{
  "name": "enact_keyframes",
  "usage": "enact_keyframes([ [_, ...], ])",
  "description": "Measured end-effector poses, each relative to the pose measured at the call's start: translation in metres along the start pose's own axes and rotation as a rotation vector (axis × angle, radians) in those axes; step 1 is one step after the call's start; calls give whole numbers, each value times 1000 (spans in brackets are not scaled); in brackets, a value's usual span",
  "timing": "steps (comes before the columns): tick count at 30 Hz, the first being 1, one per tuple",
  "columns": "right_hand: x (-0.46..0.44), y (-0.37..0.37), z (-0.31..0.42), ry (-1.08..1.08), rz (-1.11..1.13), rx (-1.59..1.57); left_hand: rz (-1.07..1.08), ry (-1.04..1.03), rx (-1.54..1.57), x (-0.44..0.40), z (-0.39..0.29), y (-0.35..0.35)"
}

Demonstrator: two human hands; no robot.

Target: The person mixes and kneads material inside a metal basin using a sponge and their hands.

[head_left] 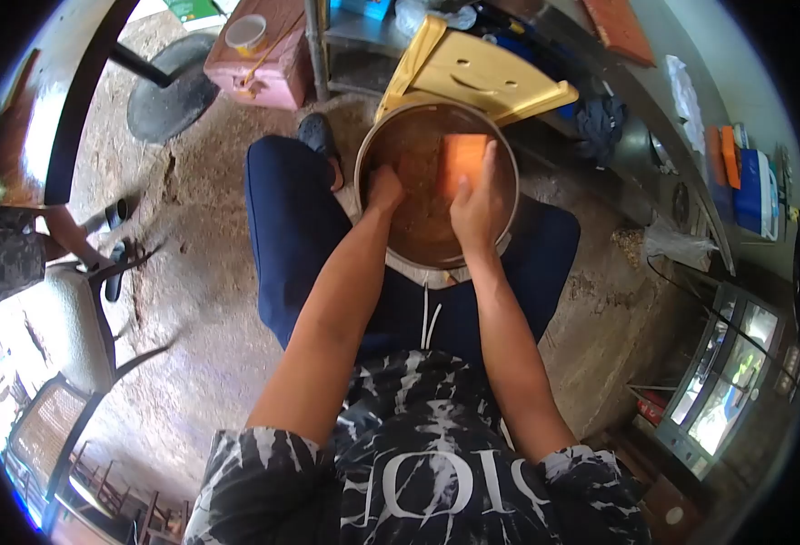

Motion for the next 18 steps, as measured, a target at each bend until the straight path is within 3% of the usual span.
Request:
enact_keyframes([
  [1, 4, 8, 8, 1, -87, 29, 31, -5, -21, -1, 6, -4],
  [3, 19, -13, -7, -60, -27, -40, 44, -41, -47, -13, 9, -4],
  [5, 28, -32, -25, -79, 188, 79, 89, -98, -106, -16, 11, -8],
  [6, 16, -28, -26, 82, 74, 69, 84, -118, -106, -23, 4, -4],
  [7, 12, -17, -21, 78, 76, 77, 99, -83, -89, -21, 3, -5],
  [9, 3, -2, -13, -132, 76, -33, 108, -36, -66, -18, -1, -3],
  [10, 2, -1, -17, -76, -40, -21, 109, -1, -39, -17, -4, -2],
  [13, 24, -18, -33, -247, 198, -51, 113, 3, -58, -13, 9, -5],
  [14, 31, -27, -36, -69, 96, 36, 113, -49, -98, -17, 9, -9],
  [18, 10, -4, -11, -170, 93, -64, 132, 21, -60, -12, -3, -4],
])
Point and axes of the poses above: each hand's wrist, its own x-axis away from the middle knuckle, its own y-axis out of the back of the hand, z = x × y, the point moved 1 cm from there along -x, towards the middle knuckle, and after that the axes turned 6 degrees about -y, right-handed, at the moved point
